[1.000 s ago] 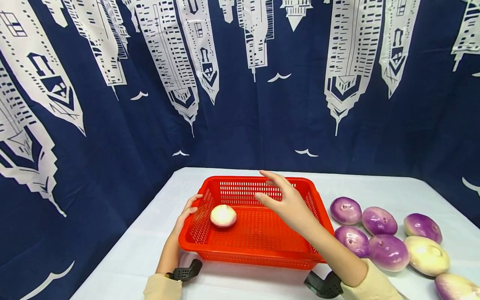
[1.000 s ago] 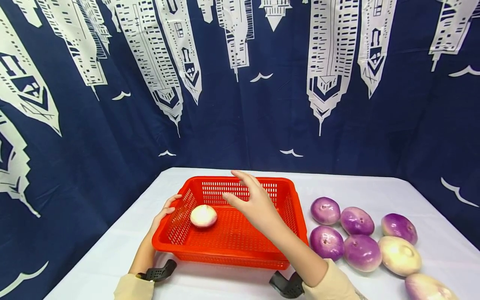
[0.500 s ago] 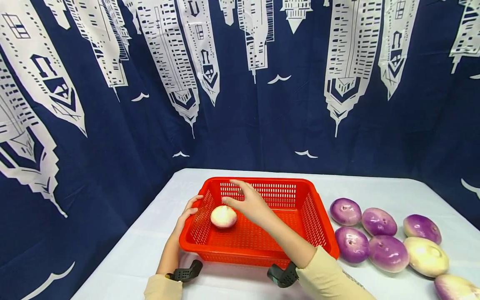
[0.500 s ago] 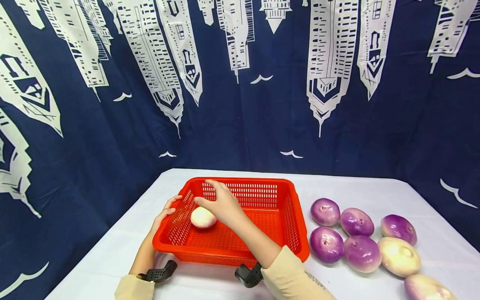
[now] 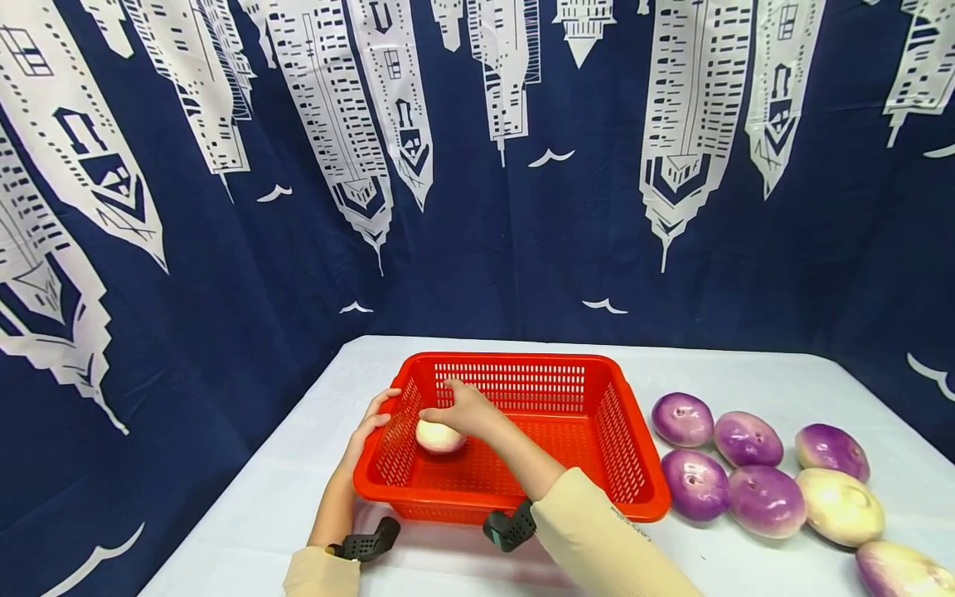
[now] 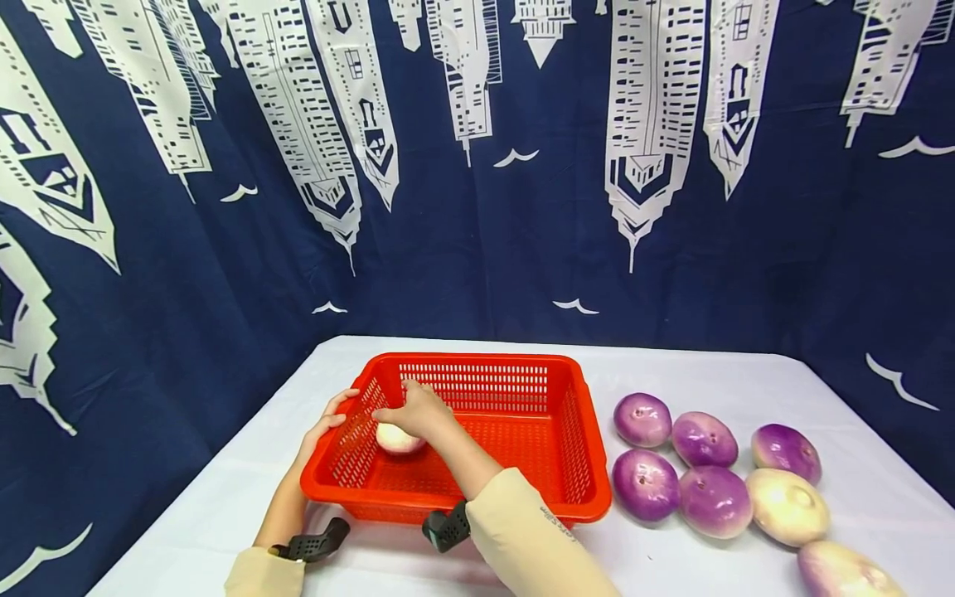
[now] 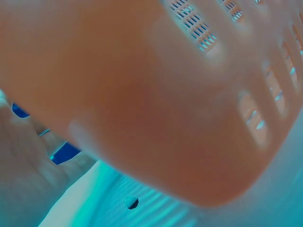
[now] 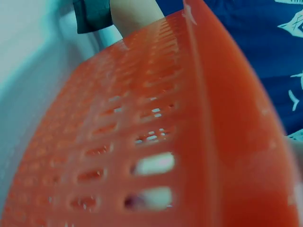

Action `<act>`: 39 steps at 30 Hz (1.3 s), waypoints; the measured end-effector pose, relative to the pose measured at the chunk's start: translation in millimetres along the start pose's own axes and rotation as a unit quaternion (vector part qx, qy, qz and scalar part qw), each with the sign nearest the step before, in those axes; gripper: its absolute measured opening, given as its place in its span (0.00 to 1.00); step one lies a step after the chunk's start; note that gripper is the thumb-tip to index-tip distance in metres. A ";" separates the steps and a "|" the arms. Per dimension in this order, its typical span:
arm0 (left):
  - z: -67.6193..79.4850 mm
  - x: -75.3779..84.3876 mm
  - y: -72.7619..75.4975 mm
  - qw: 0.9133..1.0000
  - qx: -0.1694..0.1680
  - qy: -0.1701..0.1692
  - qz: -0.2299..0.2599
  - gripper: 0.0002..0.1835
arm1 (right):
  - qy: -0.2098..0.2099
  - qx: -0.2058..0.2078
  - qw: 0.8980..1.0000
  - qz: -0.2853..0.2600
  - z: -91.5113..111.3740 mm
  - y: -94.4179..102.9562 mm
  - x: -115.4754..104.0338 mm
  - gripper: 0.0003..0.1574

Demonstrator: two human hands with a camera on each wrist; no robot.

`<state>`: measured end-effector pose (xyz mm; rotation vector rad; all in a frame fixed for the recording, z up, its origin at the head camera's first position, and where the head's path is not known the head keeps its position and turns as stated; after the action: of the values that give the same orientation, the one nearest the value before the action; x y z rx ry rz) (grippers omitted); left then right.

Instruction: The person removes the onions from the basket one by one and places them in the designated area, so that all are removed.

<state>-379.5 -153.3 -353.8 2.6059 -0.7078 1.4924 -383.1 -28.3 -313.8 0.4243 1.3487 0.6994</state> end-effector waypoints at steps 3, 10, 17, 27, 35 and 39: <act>0.5 -0.1 0.4 1.000 0.001 -0.004 -0.002 0.23 | -0.015 -0.025 1.000 0.011 -3.5 -8.7 4.2 0.47; -2.4 2.9 -7.5 0.998 -0.041 -0.043 0.030 0.26 | -0.011 -0.030 0.996 0.081 -7.3 -20.0 11.3 0.45; -5.1 -0.7 -8.9 1.000 -0.020 -0.013 0.011 0.24 | -0.001 -0.018 0.996 0.083 -13.9 -21.2 15.8 0.46; -2.3 5.0 0.6 1.000 0.015 0.006 -0.017 0.23 | 0.001 -0.044 0.999 0.024 -12.9 -31.2 13.7 0.46; 1.1 3.5 0.7 1.000 0.011 0.003 -0.018 0.24 | -0.010 -0.024 0.999 0.045 -10.8 -30.8 15.3 0.38; 1.1 1.6 -0.1 1.000 0.015 0.013 -0.015 0.24 | -0.006 -0.034 0.997 0.072 -10.8 -33.3 15.5 0.39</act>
<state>-377.9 -154.1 -353.0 2.6020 -0.6474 1.5369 -385.6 -43.4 -348.9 0.4736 1.2886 0.8569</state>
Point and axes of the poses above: each hand's wrist, its own z-axis away from the middle knuckle, its own y-axis out of the back of the hand, x = y × z, the point moved 10 cm from there along -z, towards the middle knuckle, and after that the axes turned 15 degrees about -y, right-handed, at the moved point
